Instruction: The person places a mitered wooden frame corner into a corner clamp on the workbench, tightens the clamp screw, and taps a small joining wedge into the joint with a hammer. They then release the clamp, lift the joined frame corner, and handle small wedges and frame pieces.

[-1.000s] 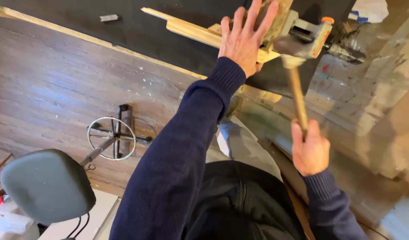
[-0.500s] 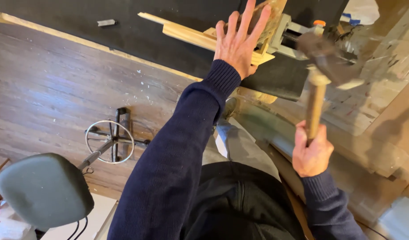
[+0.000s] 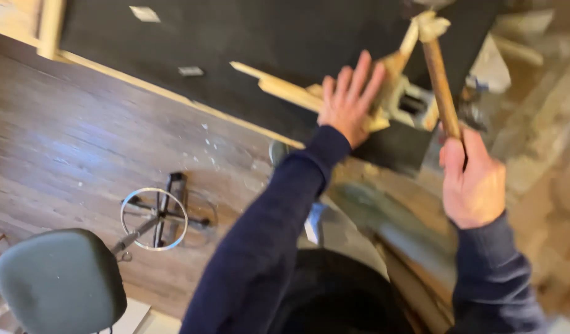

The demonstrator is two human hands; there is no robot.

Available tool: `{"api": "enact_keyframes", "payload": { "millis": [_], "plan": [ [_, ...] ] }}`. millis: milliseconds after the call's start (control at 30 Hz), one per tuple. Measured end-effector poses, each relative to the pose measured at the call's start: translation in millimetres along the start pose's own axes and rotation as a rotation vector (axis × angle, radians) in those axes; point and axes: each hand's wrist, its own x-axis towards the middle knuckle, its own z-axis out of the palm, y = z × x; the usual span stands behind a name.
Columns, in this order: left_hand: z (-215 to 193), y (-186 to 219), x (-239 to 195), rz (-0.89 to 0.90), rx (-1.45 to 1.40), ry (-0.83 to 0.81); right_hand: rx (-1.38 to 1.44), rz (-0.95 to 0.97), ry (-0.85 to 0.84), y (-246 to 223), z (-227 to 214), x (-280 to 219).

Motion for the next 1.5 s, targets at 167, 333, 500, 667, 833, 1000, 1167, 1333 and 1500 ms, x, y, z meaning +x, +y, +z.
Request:
{"api": "enact_keyframes", "payload": {
  "millis": [167,333,500,667,833,1000,1167,1333,1500],
  "plan": [
    [-57,7,-19,-0.013,-0.263,0.028,-0.193,-0.55,-0.044,-42,57,143],
    [-103,-14,-116,-0.006,-0.58,0.115,-0.266,-0.561,-0.15,-71,155,254],
    [-67,-31,-207,-0.599,-0.941,-0.046,-0.206,-0.711,-0.28,-52,185,290],
    [-48,-26,-196,-0.881,-1.237,-0.456,-0.292,-0.592,-0.336,-35,64,235],
    [-21,-14,-193,-0.934,-1.179,-0.635,-0.134,-0.167,-0.436,196,-24,165],
    [-1,12,-195,-1.113,-1.359,-0.404,-0.537,0.095,-0.928,213,-2,138],
    [8,24,-205,-1.084,-1.132,-0.382,-0.634,0.297,-1.111,257,18,159],
    [9,22,-208,-1.109,-1.064,-0.434,-0.283,0.445,-1.216,234,28,160],
    [17,8,-211,-1.075,-1.312,-0.491,-0.466,0.113,-0.883,252,32,140]
  ]
}}
